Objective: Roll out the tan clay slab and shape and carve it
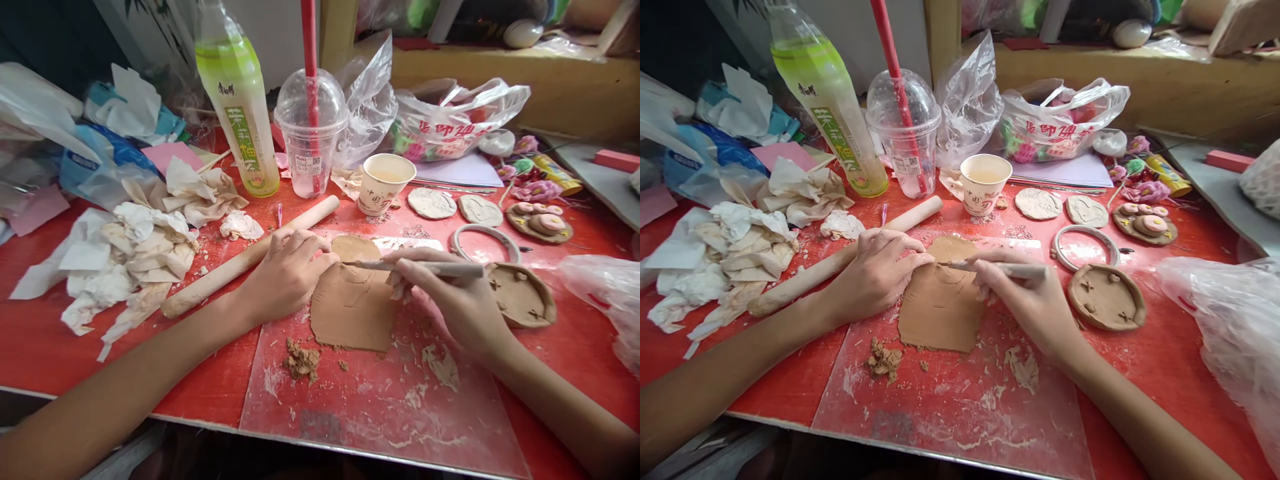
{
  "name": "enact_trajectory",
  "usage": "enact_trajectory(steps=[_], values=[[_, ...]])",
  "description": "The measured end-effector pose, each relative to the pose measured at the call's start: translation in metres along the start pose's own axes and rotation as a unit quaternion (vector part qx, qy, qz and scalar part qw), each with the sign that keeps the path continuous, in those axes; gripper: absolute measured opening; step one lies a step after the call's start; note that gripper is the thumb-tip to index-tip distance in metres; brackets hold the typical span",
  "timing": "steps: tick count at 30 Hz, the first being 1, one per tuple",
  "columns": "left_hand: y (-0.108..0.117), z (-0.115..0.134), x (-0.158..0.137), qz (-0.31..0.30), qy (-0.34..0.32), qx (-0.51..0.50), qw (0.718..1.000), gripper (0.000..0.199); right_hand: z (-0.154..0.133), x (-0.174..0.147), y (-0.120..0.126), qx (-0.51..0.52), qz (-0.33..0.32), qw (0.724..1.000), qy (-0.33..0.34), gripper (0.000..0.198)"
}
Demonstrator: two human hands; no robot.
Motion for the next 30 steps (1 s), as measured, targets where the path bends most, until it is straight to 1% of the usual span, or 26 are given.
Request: enact_trajectory(steps=[1, 3, 6, 8, 10, 14, 16, 18, 20, 23, 25, 27, 29, 30], values=[[0.0, 0.0, 0.0, -0.001, 0.004, 0.004, 1.0, 0.022, -0.003, -0.002, -0.002, -0.044, -0.03, 0.998, 0.029, 0.013], [-0.001, -0.001, 0.0, 0.0, 0.008, 0.011, 1.0, 0.022, -0.008, -0.007, -0.006, -0.126, -0.087, 0.983, 0.097, 0.012], [-0.002, -0.001, -0.001, -0.001, 0.008, 0.016, 1.0, 0.021, -0.012, -0.011, -0.009, -0.189, -0.145, 0.954, 0.18, 0.015], [-0.002, -0.001, -0.001, 0.002, 0.008, 0.017, 1.0, 0.021, -0.014, -0.013, -0.01, -0.195, -0.163, 0.944, 0.209, 0.017], [-0.001, 0.0, -0.001, 0.005, 0.007, 0.016, 1.0, 0.02, -0.015, -0.015, -0.011, -0.181, -0.179, 0.94, 0.227, 0.018], [-0.001, 0.0, 0.0, 0.003, 0.005, 0.011, 1.0, 0.021, -0.016, -0.021, -0.011, -0.158, -0.218, 0.934, 0.236, 0.015], [-0.001, -0.001, 0.0, -0.001, 0.008, 0.01, 1.0, 0.021, -0.015, -0.02, -0.008, -0.156, -0.197, 0.947, 0.198, 0.013], [-0.002, -0.001, 0.0, -0.001, 0.01, 0.012, 1.0, 0.021, -0.012, -0.016, -0.004, -0.152, -0.142, 0.969, 0.135, 0.016], [-0.002, -0.001, 0.0, 0.0, 0.01, 0.016, 1.0, 0.021, -0.009, -0.011, 0.0, -0.136, -0.086, 0.983, 0.083, 0.018], [-0.001, 0.0, 0.0, 0.002, 0.008, 0.018, 1.0, 0.02, -0.006, -0.005, 0.002, -0.112, -0.03, 0.991, 0.064, 0.017], [-0.001, 0.0, 0.0, 0.002, 0.008, 0.019, 1.0, 0.019, -0.006, -0.003, 0.002, -0.122, -0.019, 0.99, 0.07, 0.016], [-0.001, 0.0, 0.0, 0.001, 0.008, 0.02, 1.0, 0.02, -0.007, -0.004, 0.001, -0.156, -0.027, 0.983, 0.098, 0.013], [-0.001, 0.0, 0.0, 0.001, 0.009, 0.02, 1.0, 0.02, -0.01, -0.007, -0.001, -0.197, -0.062, 0.964, 0.167, 0.008], [-0.002, 0.0, 0.0, 0.0, 0.009, 0.021, 1.0, 0.02, -0.011, -0.009, -0.002, -0.218, -0.09, 0.948, 0.215, 0.009]])
Point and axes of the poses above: each hand's wrist, its own x-axis towards the middle knuckle, its own y-axis out of the back of the hand, z = x × y, the point moved 2 cm from there along x, towards the middle knuckle, and after that the axes turned 8 degrees about x, right-handed, at the moved point
